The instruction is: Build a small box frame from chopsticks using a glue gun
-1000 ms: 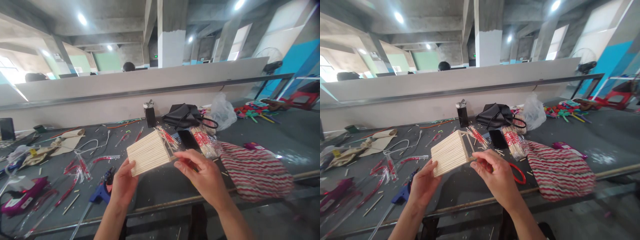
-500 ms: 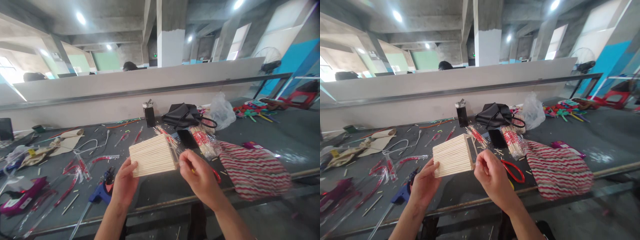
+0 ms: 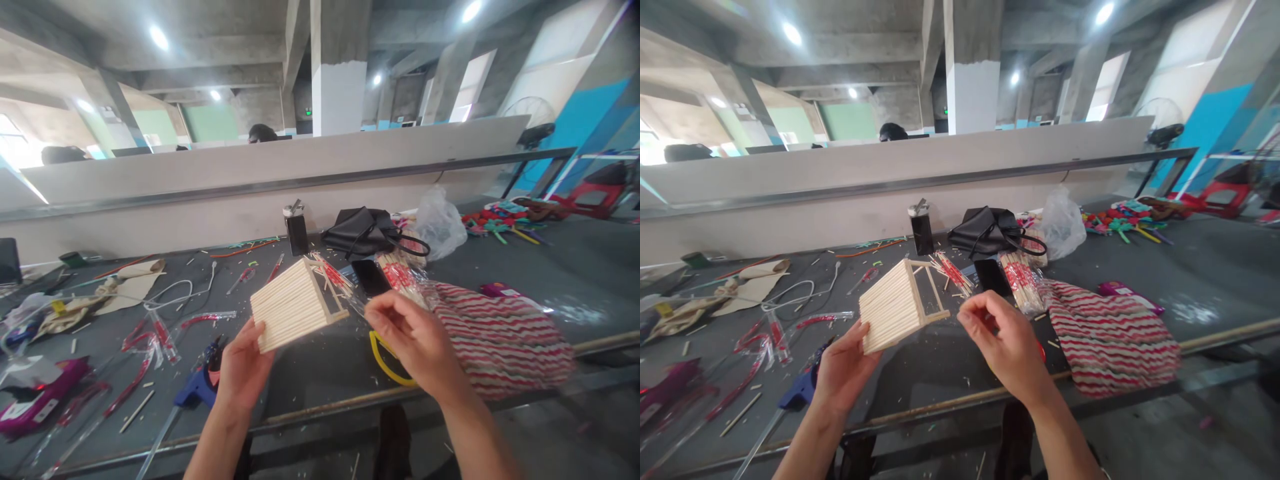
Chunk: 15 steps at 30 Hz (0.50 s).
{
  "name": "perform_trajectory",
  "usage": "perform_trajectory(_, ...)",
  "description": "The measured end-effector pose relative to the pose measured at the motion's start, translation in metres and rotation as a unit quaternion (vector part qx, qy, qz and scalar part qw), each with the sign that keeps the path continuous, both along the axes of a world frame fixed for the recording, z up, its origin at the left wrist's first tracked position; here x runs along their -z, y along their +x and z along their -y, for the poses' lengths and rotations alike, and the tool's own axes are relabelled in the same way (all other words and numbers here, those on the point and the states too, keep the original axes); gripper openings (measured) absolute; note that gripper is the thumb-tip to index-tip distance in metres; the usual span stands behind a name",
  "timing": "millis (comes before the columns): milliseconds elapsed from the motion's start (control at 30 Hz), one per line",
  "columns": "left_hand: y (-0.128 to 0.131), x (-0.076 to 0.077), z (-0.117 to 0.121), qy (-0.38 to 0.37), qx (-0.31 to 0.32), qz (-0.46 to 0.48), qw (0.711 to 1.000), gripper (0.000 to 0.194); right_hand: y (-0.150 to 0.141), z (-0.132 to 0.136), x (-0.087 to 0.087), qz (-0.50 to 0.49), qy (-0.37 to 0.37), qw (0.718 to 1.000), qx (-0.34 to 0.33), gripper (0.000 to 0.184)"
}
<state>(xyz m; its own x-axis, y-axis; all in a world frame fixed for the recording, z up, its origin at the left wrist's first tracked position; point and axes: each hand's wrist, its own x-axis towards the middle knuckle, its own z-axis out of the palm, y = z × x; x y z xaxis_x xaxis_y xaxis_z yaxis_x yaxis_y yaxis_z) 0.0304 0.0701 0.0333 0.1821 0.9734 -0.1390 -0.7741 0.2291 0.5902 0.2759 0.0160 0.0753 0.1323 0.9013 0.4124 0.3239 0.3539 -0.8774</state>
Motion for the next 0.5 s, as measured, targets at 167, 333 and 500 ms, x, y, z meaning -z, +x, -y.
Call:
perform_trajectory(167,0.002,-0.001,0.002,-0.006,-0.006,-0.016,1.000,0.046,-0.008,-0.012,0.010,-0.026,-0.082,0.996,-0.022,0.031)
perform_trajectory(333,0.004,-0.002,0.003,0.001,0.009,-0.026,1.000,0.045,-0.011,-0.015,0.009,-0.050,-0.087,0.994,-0.044,0.023)
perform_trajectory(500,0.006,-0.003,0.004,-0.008,0.021,-0.027,0.999,0.047,-0.012,-0.016,0.014,-0.152,-0.094,0.981,-0.070,0.022)
